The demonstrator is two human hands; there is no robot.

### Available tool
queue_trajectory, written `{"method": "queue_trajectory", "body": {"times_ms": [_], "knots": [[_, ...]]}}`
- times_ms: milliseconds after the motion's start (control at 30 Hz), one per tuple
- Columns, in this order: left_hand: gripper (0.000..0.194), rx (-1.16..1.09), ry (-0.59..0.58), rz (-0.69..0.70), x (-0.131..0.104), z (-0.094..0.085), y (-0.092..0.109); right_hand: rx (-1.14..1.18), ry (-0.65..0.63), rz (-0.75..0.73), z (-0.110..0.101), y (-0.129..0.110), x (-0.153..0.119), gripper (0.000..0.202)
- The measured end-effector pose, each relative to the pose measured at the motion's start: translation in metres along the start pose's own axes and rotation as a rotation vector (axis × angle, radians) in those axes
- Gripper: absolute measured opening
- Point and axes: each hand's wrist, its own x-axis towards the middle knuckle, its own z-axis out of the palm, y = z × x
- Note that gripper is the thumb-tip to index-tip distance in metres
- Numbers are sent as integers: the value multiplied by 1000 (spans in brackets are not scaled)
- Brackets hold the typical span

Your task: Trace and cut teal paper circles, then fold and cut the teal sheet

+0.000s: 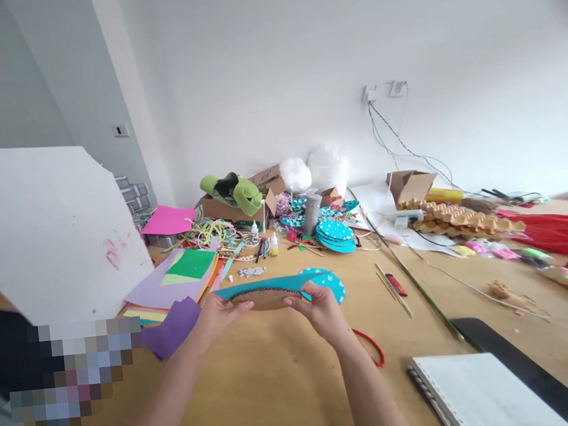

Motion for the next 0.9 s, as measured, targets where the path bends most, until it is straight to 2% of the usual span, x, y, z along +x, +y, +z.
{"method": "queue_trajectory", "body": {"times_ms": [100,200,400,567,733,900], "knots": [[23,15,46,3,12,4,-15,76,136,1,6,21,-2,33],[19,21,108,34,13,9,-31,90,150,15,8,31,-8,25],[14,54,34,189,9,4,-39,71,77,-50,-4,14,-11,27],[12,90,-58,185,10,-5,-41,182,129,-96,-4,10,-12,17],[8,78,-87,166,10,-9,-45,221,86,-110,-1,7,-15,17],[16,25,-82,106,20,-15,-64,218,45,-169,-1,-1,-16,22]]}}
